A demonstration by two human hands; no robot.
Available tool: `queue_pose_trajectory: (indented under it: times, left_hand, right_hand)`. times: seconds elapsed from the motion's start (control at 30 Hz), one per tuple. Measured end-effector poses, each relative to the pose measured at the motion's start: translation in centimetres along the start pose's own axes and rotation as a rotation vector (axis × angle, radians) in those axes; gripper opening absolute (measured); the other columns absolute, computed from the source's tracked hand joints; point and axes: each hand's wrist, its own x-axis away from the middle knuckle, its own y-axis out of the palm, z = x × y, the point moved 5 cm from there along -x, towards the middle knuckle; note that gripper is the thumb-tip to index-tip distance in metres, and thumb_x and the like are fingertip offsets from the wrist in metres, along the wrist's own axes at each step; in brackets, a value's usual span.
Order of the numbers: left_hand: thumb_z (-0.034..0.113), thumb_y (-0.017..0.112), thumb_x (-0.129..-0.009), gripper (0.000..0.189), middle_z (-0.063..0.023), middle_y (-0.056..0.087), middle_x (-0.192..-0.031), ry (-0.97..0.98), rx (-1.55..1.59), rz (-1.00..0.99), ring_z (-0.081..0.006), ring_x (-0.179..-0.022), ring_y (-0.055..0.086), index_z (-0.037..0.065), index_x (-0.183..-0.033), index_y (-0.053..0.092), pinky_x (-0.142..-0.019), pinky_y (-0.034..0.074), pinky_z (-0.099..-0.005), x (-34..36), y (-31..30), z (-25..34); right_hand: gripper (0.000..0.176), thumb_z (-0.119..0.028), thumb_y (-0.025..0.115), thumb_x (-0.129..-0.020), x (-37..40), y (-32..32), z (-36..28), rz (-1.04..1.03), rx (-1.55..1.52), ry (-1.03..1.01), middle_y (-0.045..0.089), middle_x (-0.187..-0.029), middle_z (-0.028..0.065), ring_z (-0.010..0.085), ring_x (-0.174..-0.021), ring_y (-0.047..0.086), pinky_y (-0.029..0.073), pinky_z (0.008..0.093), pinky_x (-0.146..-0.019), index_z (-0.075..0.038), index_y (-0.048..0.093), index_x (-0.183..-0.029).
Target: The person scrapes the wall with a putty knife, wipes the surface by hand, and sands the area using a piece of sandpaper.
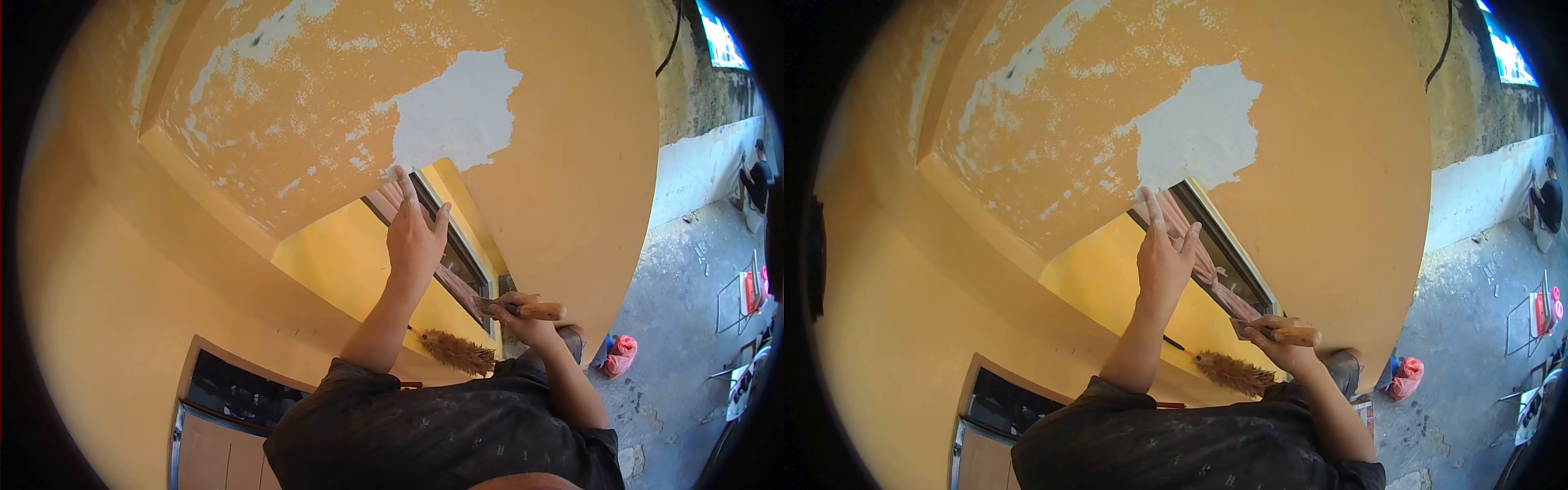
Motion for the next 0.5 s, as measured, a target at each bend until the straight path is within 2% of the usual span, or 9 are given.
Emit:
queue_pose_trajectory:
  times: [0.17, 0.23, 0.3, 0.37, 0.4, 0.47, 0.5]
  left_hand:
    - [0.025, 0.067, -0.087, 0.087, -0.0282, 0.060, -0.112, 0.030, -0.068, -0.019, -0.0337, -0.076, 0.067, -0.003, -0.148, 0.011, -0.066, 0.055, -0.0373, 0.2, 0.4, 0.1]
    - [0.024, 0.066, -0.088, 0.085, -0.0287, 0.058, -0.118, -0.063, -0.099, -0.164, -0.0347, -0.079, 0.068, 0.000, -0.148, 0.012, -0.067, 0.056, -0.0380, 0.3, 0.6, 0.4]
    - [0.024, 0.066, -0.088, 0.083, -0.0281, 0.059, -0.116, -0.022, -0.079, -0.094, -0.0355, -0.077, 0.067, 0.002, -0.149, 0.014, -0.066, 0.055, -0.0378, 0.4, 0.5, 0.2]
    - [0.022, 0.067, -0.087, 0.081, -0.0235, 0.065, -0.100, 0.087, -0.088, -0.015, -0.0302, -0.066, 0.064, 0.001, -0.148, 0.018, -0.061, 0.053, -0.0360, 0.3, 0.1, 0.6]
    - [0.022, 0.067, -0.087, 0.081, -0.0235, 0.065, -0.100, 0.080, -0.083, -0.007, -0.0302, -0.066, 0.064, 0.001, -0.148, 0.018, -0.061, 0.053, -0.0360, 0.2, -0.2, 0.7]
    - [0.019, 0.068, -0.087, 0.079, -0.0138, 0.062, -0.078, 0.078, 0.084, -0.085, -0.0219, -0.056, 0.056, -0.001, -0.147, 0.021, -0.055, 0.048, -0.0320, 0.2, -0.5, 1.0]
    - [0.019, 0.068, -0.087, 0.079, -0.0138, 0.062, -0.078, 0.067, 0.091, -0.078, -0.0219, -0.056, 0.056, -0.001, -0.147, 0.021, -0.055, 0.048, -0.0320, 0.0, -0.8, 1.4]
  right_hand:
    - [0.019, -0.018, 0.071, -0.084, 0.3, -0.6, 0.5, -0.014, -0.086, 0.013, 0.072, -0.084, 0.0098, 0.0175, -0.076, 0.069, 0.053, 0.0292, -0.069, -0.002, 0.070, -0.093]
    - [0.018, -0.017, 0.071, -0.084, 0.4, -0.4, 0.9, -0.026, -0.120, 0.013, 0.072, -0.084, 0.0098, 0.0170, -0.076, 0.069, 0.053, 0.0292, -0.069, -0.001, 0.070, -0.094]
    - [0.019, -0.017, 0.071, -0.084, 0.5, -0.2, 1.2, -0.038, -0.085, 0.023, 0.071, -0.084, 0.0103, 0.0164, -0.077, 0.068, 0.053, 0.0292, -0.070, -0.001, 0.069, -0.094]
    - [0.019, -0.017, 0.072, -0.084, 0.8, 0.5, 1.6, -0.062, -0.119, 0.037, 0.071, -0.084, 0.0104, 0.0161, -0.076, 0.068, 0.053, 0.0291, -0.070, -0.001, 0.069, -0.094]
    - [0.019, -0.017, 0.072, -0.084, 0.9, 0.7, 1.8, -0.077, -0.154, 0.051, 0.071, -0.083, 0.0105, 0.0159, -0.076, 0.068, 0.053, 0.0290, -0.070, -0.001, 0.069, -0.093]
    - [0.019, -0.017, 0.072, -0.084, 1.1, 1.2, 2.2, -0.094, -0.143, 0.062, 0.071, -0.083, 0.0106, 0.0160, -0.076, 0.068, 0.053, 0.0290, -0.071, -0.001, 0.069, -0.093]
    - [0.019, -0.017, 0.072, -0.084, 1.1, 1.4, 2.2, -0.107, -0.142, 0.076, 0.071, -0.083, 0.0106, 0.0161, -0.076, 0.067, 0.053, 0.0290, -0.071, 0.000, 0.069, -0.094]
